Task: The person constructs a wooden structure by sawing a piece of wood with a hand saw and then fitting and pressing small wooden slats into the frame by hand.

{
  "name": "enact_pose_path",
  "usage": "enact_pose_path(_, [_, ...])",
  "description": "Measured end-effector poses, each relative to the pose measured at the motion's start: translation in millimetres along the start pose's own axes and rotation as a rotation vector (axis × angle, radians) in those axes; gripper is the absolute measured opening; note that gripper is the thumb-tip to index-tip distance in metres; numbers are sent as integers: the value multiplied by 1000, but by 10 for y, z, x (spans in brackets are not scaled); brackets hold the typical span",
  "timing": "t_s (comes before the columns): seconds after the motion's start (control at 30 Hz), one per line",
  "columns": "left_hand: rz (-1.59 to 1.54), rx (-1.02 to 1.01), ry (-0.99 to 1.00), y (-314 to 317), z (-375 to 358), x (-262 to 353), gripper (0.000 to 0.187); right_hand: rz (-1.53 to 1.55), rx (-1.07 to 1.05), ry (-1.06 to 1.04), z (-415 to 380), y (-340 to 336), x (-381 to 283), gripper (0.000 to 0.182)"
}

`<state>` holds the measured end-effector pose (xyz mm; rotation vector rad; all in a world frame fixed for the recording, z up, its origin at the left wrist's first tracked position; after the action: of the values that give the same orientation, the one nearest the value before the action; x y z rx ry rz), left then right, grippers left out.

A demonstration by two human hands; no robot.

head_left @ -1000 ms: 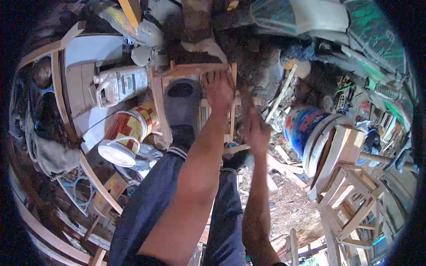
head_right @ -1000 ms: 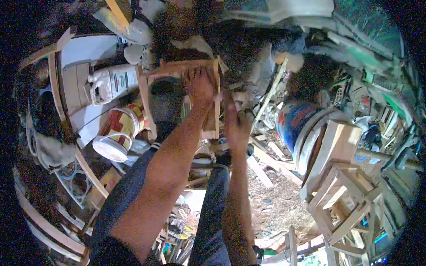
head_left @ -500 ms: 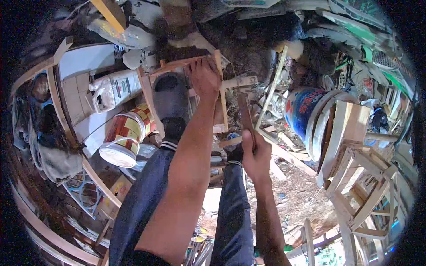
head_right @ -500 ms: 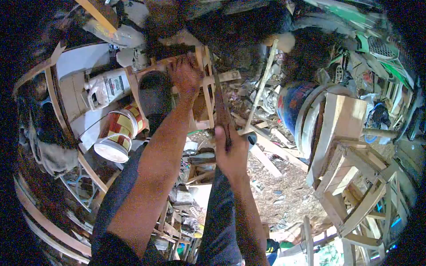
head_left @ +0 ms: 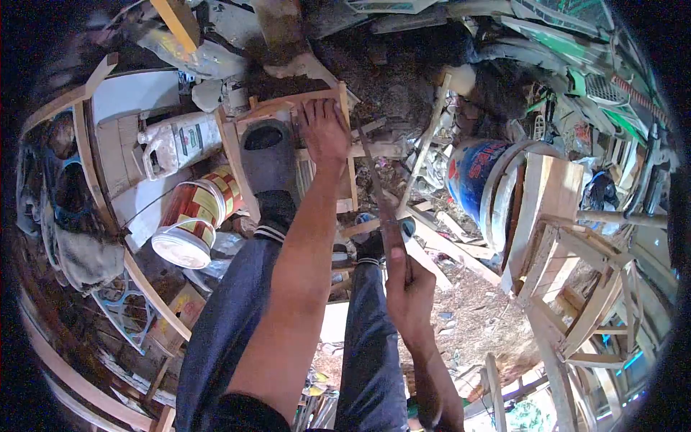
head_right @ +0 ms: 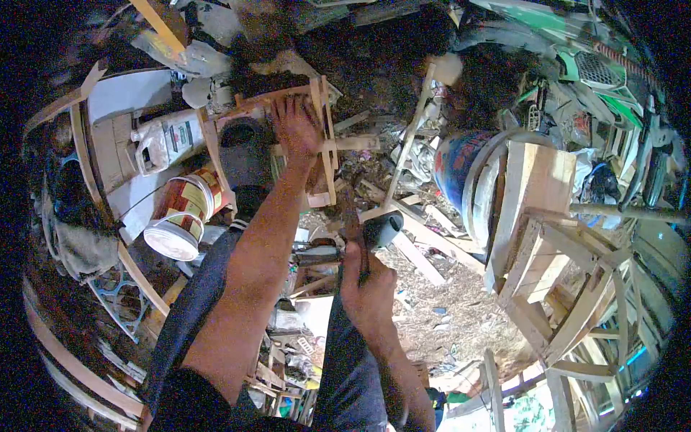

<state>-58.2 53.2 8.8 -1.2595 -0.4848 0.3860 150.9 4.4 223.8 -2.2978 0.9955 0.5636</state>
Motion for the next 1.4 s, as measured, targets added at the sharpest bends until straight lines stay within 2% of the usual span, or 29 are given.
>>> enact_pose_path(0.07, [-33,-41,-1,2,-11,1,29,-4,10,43,-31,52,-11,40])
enact_pose_path(0.17, [-7,-90,-19,24,41,-13,28,-6,66,-9,19,132,-320,42])
enact_pose_path(0.3, [13,-74,-43,-23,51,28,27,-76,61,59,65,202,-479,43])
enact_pose_path(0.37, [3,-127,-39,-40,92,11,25,-76,88,56,195,231,-444,43])
enact_pose_path(0.47, [47,-96,-36,-36,119,-14,23,-114,90,63,325,201,-354,43])
enact_pose_path(0.53, [40,-100,-39,69,73,-42,22,19,90,84,476,93,-344,55])
enact_pose_path(0.6, [38,-110,-35,20,121,-11,22,-60,117,11,440,119,-545,54])
enact_pose_path(0.67, [93,-235,-48,-3,130,-7,24,-34,184,-49,333,249,-636,50])
enact_pose_path(0.7, [92,-237,-46,-9,152,-3,24,-47,144,38,312,329,-528,45])
enact_pose_path(0.8, [53,-197,-90,82,99,-70,25,102,135,-8,443,508,-737,41])
enact_pose_path(0.87, [68,-304,-102,212,67,-75,25,-234,143,-70,430,836,-386,36])
enact_pose_path(0.93, [-5,-203,-40,140,204,-53,27,-166,118,19,264,898,173,38])
enact_pose_path(1.0, [21,-143,-33,169,27,-101,27,144,144,-75,331,488,-181,33])
enact_pose_path(1.03, [36,-78,-26,169,44,-100,26,83,87,115,381,301,-403,37])
enact_pose_path(1.17, [48,-149,-3,-26,92,-13,25,-55,18,99,451,177,-377,43])
enact_pose_path(1.27, [44,-158,-2,-16,95,-20,26,-136,14,86,593,339,-439,44])
enact_pose_path(1.33, [39,-214,-35,-13,63,-6,26,-187,178,-109,907,468,-323,44])
enact_pose_path(1.4, [51,-224,-10,-41,232,-92,26,-231,173,-158,1461,754,-394,45])
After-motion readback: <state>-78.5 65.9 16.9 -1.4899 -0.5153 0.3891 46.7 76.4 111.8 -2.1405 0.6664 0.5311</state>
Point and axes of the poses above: each hand's wrist, its own z-axis towards the middle knuckle, its own y-axis out of the palm, x = y × z, the point moved 3 cm from there along z, towards the middle knuckle, and after that the axes turned 3 degrees about z, right-handed, at the moved point
